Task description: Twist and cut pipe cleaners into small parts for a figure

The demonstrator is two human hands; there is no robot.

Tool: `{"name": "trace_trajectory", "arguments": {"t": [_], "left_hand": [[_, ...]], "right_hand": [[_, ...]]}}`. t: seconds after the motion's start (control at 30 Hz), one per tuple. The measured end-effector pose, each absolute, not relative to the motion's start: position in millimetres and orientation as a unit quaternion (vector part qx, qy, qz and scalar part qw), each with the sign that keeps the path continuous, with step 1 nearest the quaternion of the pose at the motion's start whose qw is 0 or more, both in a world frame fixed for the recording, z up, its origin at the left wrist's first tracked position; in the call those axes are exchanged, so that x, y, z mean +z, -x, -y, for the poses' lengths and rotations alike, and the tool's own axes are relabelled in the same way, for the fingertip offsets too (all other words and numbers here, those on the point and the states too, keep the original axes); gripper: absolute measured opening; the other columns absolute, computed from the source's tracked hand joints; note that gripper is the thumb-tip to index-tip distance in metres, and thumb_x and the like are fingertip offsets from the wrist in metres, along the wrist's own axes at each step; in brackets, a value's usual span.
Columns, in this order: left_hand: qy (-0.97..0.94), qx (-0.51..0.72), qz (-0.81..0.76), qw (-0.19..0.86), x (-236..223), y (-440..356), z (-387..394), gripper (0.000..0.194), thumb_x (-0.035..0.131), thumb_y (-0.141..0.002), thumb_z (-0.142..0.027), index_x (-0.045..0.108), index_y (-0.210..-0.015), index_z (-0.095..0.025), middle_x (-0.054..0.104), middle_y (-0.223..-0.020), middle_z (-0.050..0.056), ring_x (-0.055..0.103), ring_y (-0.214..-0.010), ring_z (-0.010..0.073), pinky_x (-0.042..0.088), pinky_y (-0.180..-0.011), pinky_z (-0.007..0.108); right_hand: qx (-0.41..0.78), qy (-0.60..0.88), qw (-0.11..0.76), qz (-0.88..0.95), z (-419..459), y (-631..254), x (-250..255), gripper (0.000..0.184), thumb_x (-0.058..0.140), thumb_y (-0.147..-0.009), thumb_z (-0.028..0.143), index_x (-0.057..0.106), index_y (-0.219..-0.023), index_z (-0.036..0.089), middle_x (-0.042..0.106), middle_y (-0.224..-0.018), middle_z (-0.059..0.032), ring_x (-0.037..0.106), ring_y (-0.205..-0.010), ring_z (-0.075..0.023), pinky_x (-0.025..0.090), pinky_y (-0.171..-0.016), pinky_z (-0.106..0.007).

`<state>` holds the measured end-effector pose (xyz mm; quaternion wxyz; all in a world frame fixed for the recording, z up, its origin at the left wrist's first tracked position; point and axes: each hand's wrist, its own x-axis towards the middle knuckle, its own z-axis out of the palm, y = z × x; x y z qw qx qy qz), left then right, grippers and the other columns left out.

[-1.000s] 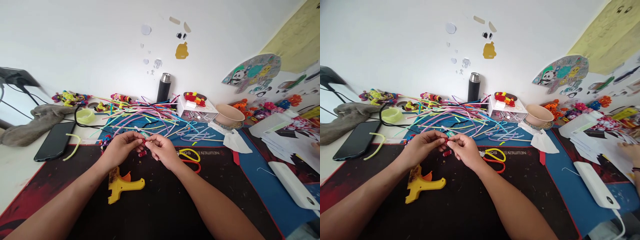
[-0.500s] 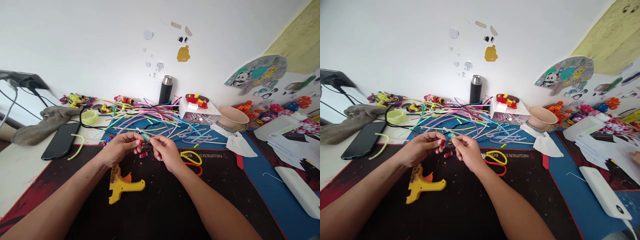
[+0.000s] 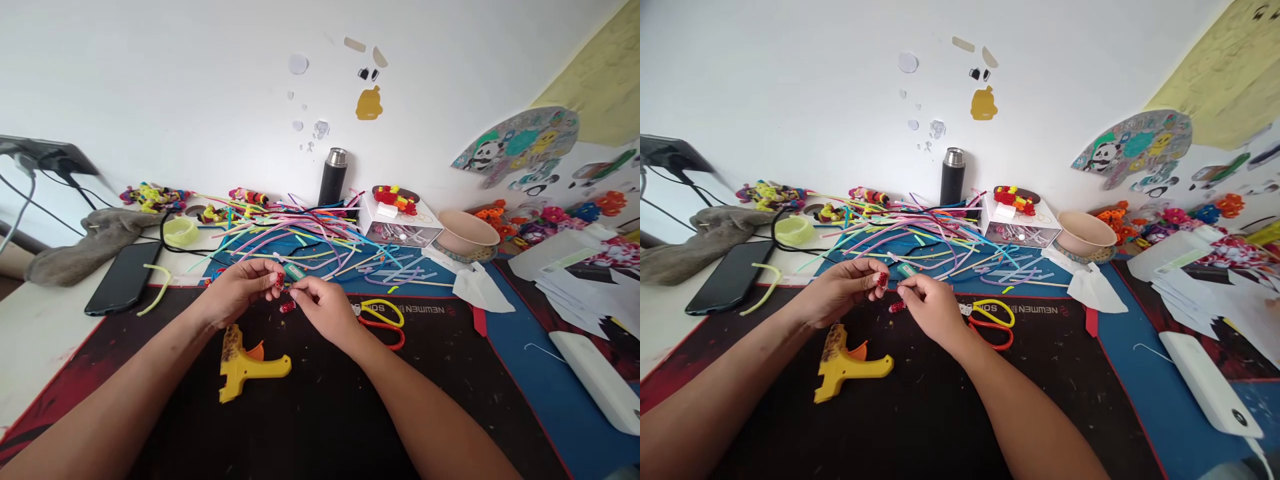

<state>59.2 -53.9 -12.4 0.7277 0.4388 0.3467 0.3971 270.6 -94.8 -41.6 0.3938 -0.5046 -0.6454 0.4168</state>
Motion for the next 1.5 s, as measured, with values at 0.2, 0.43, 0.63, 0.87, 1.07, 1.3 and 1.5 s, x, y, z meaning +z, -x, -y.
{"name": "trace_trajectory", "arguments": {"t": [0.2, 0.43, 0.63, 0.87, 1.07, 1.3, 1.5], "left_hand": [[-0.461, 0.396, -0.342, 0.717, -13, -57, 53, 0.037, 0.104, -0.070, -0.041, 0.083, -0.090, -0.016, 0.074, -0.073, 0.004, 0.066, -0.065, 0.0141, 0.052, -0.059, 0.022], [-0.469, 0.385, -0.352, 0.712, -14, -57, 52, 0.043, 0.104, -0.068, -0.046, 0.083, -0.089, -0.016, 0.074, -0.071, 0.003, 0.066, -0.064, 0.0146, 0.051, -0.059, 0.023], [-0.477, 0.382, -0.361, 0.704, -17, -57, 50, 0.043, 0.104, -0.067, -0.046, 0.082, -0.090, -0.016, 0.072, -0.072, 0.002, 0.065, -0.065, 0.0143, 0.050, -0.060, 0.023], [-0.498, 0.372, -0.375, 0.688, -20, -57, 49, 0.044, 0.102, -0.068, -0.049, 0.082, -0.089, -0.017, 0.072, -0.074, 0.004, 0.065, -0.067, 0.0158, 0.050, -0.060, 0.024], [-0.535, 0.359, -0.388, 0.659, -23, -57, 48, 0.036, 0.098, -0.072, -0.047, 0.084, -0.087, -0.018, 0.076, -0.086, 0.006, 0.065, -0.076, 0.0175, 0.055, -0.069, 0.026], [-0.537, 0.316, -0.378, 0.685, -26, -59, 50, 0.033, 0.097, -0.076, -0.045, 0.084, -0.092, -0.018, 0.079, -0.095, 0.008, 0.074, -0.089, 0.0217, 0.064, -0.085, 0.033], [-0.521, 0.323, -0.388, 0.688, -32, -61, 50, 0.038, 0.099, -0.074, -0.048, 0.084, -0.092, -0.018, 0.080, -0.096, 0.008, 0.075, -0.092, 0.0219, 0.064, -0.092, 0.035]], "right_hand": [[0.275, 0.531, 0.261, 0.758, 101, -267, -37, 0.015, 0.070, -0.102, 0.027, 0.083, -0.111, 0.026, 0.082, -0.085, -0.0028, 0.070, -0.071, -0.0201, 0.046, -0.073, -0.032], [0.222, 0.543, 0.169, 0.792, 101, -268, -32, 0.021, 0.072, -0.104, 0.035, 0.082, -0.121, 0.026, 0.086, -0.110, -0.0085, 0.079, -0.099, -0.0281, 0.051, -0.084, -0.036], [0.214, 0.556, 0.145, 0.790, 104, -265, -31, 0.015, 0.074, -0.103, 0.036, 0.081, -0.112, 0.026, 0.083, -0.094, -0.0061, 0.076, -0.085, -0.0247, 0.044, -0.072, -0.032], [0.309, 0.567, 0.233, 0.727, 98, -270, -33, 0.010, 0.079, -0.096, 0.032, 0.073, -0.099, 0.023, 0.071, -0.073, 0.0016, 0.064, -0.066, -0.0170, 0.038, -0.064, -0.029], [0.385, 0.562, 0.286, 0.674, 95, -275, -38, 0.013, 0.073, -0.098, 0.032, 0.063, -0.094, 0.025, 0.070, -0.071, 0.0038, 0.064, -0.056, -0.0150, 0.041, -0.059, -0.028], [0.417, 0.560, 0.319, 0.640, 94, -276, -37, 0.012, 0.071, -0.098, 0.027, 0.060, -0.094, 0.025, 0.069, -0.071, 0.0041, 0.065, -0.053, -0.0144, 0.044, -0.055, -0.025], [0.455, 0.535, 0.354, 0.618, 93, -275, -43, 0.011, 0.071, -0.098, 0.028, 0.062, -0.100, 0.024, 0.070, -0.079, 0.0029, 0.070, -0.056, -0.0144, 0.048, -0.054, -0.024]]}}
